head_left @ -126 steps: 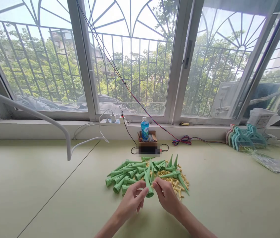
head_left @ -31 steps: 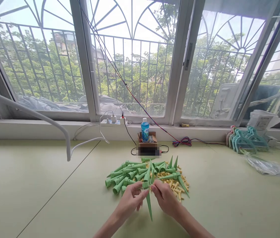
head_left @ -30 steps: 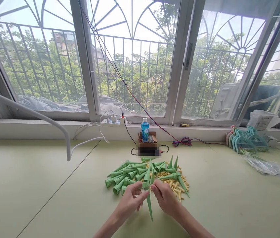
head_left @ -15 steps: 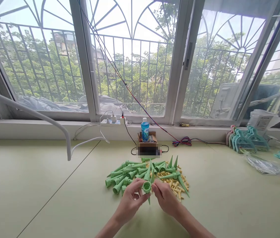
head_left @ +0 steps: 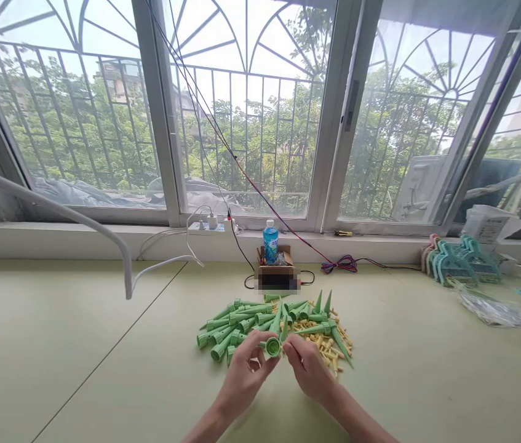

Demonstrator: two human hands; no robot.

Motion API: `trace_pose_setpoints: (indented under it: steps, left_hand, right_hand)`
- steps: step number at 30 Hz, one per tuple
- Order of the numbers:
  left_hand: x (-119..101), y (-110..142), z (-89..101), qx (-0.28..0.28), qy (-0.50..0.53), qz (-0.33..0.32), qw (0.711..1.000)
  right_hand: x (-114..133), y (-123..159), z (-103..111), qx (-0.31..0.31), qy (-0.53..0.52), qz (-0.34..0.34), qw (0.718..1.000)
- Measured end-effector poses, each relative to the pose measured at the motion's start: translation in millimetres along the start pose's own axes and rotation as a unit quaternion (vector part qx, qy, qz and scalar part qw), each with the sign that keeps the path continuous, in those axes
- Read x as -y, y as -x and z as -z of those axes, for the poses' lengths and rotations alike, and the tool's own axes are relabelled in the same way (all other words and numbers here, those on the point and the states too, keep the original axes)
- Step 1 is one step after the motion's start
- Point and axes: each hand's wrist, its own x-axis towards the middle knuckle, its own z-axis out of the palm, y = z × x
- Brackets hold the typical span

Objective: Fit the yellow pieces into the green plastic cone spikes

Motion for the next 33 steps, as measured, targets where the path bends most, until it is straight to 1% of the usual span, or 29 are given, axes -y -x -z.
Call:
trace_pose_setpoints:
  steps: [3,5,10,13,15,22,26,33]
  left_hand:
    - [2.7,-1.3,0.0,-0.020,0.041,0.037,0.998]
    - [4.7,-3.3,0.2,-0.020,0.071,0.057,0.996]
    - [7.7,-8.2,-0.9,0.032,0.126,0.132,0.983]
    - [9.1,-9.5,-1.5,0.040,0.176,0.169,0.969]
    - [10.2,-9.8,-1.4,0.046,0.192,0.182,0.963]
    - [7.6,-8.6,0.3,0.064,0.185,0.183,0.964]
    - [4.4,-6.9,1.9,0.084,0.179,0.164,0.966]
    - [3.1,-6.0,2.3,0.086,0.170,0.156,0.969]
  right_hand:
    - [1.6,0.5,0.3,-0.014,-0.007,0.008,1.000]
    - [2.6,0.4,1.0,-0.026,-0.014,0.013,0.999]
    - [4.5,-0.8,2.9,-0.032,-0.021,0.024,0.999]
    - [5.6,-1.6,3.4,-0.023,-0.017,0.032,0.999]
    - [5.9,-2.1,3.4,-0.017,-0.014,0.036,0.999]
    - [3.8,-2.6,2.9,-0.006,-0.022,0.035,0.999]
    - [3.9,-2.8,3.7,-0.002,-0.033,0.028,0.999]
    - [5.2,-3.0,5.3,0.003,-0.029,0.009,1.000]
